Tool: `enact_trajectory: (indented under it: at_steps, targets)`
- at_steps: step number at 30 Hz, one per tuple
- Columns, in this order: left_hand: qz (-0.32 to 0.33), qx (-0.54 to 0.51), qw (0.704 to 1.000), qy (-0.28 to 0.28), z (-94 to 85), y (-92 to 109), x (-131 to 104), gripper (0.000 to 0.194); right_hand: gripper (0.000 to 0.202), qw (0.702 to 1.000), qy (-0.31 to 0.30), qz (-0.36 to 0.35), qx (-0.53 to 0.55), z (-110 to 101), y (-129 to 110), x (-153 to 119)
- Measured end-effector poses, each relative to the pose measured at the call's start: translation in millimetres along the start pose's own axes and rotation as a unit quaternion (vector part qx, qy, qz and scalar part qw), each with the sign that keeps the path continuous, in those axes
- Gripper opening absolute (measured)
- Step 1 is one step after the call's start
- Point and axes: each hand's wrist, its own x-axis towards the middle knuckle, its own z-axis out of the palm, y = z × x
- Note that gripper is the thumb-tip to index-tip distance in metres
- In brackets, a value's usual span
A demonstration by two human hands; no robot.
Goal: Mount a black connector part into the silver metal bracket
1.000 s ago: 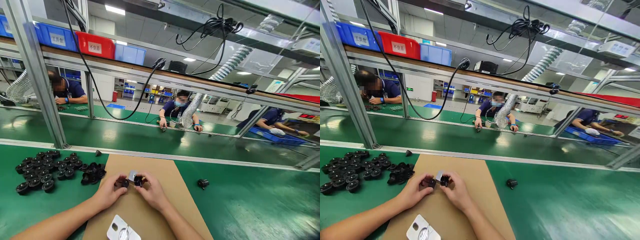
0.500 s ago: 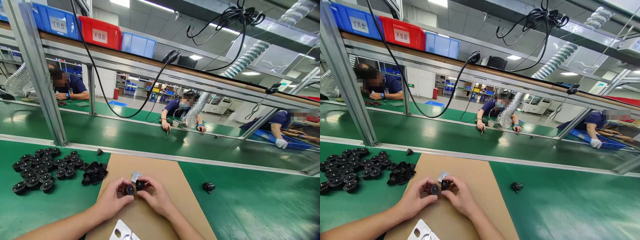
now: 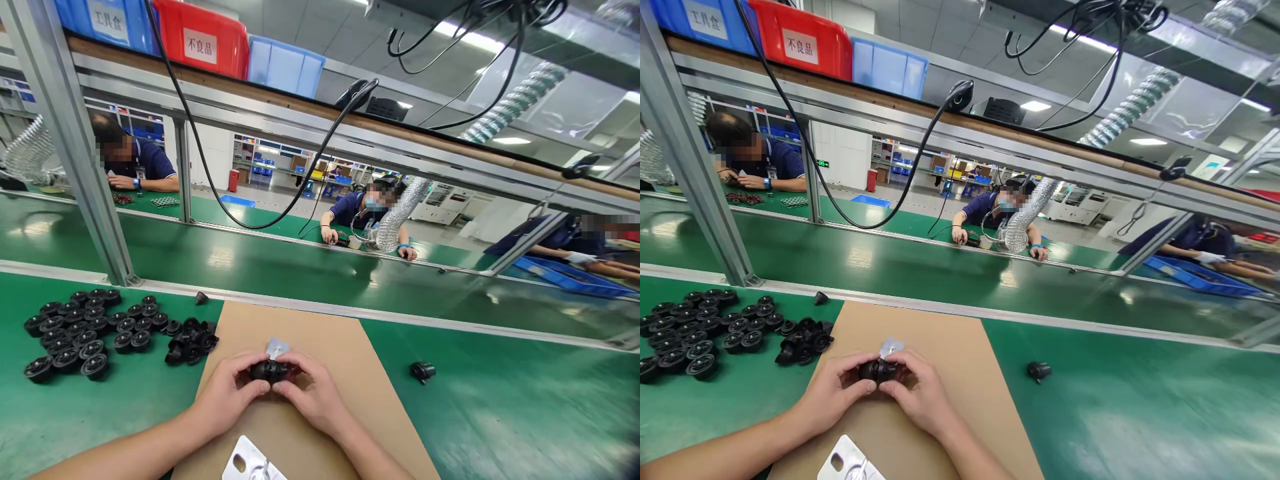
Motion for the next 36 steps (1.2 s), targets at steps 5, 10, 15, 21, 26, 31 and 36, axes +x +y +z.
enact_trajectory:
  at_steps: [5, 10, 15, 21, 26, 31, 36]
  targets:
    - [0.018, -0.008, 1.0, -0.007, 2.7, -1, -1, 0.042, 0.032, 1.0, 0.013, 0.01, 0.0, 0, -2, 1]
    - [0.026, 0.002, 1.0, -0.009, 3.7, 1, 0, 0.043, 0.031, 1.0, 0.009, 0.004, -0.002, 0, -3, -1]
    - [0.042, -0.017, 0.999, -0.023, 4.8, 3, 0, 0.044, 0.029, 1.0, 0.007, -0.002, -0.012, 1, -3, -1]
    - [0.019, -0.017, 1.0, -0.015, 5.1, 4, 0, 0.041, 0.029, 0.999, -0.007, -0.029, -0.023, -1, -6, 0]
    - [0.003, -0.036, 0.999, -0.008, 4.6, 0, 0, 0.041, 0.035, 0.997, -0.027, -0.071, -0.023, -4, -6, 1]
    - [-0.012, -0.07, 0.997, 0.001, 3.5, -6, 0, 0.042, 0.039, 0.995, -0.04, -0.08, -0.036, -6, -6, 0]
    - [-0.016, -0.073, 0.997, -0.006, 2.5, -6, 1, 0.043, 0.036, 0.993, -0.042, -0.094, -0.056, -8, -6, 0]
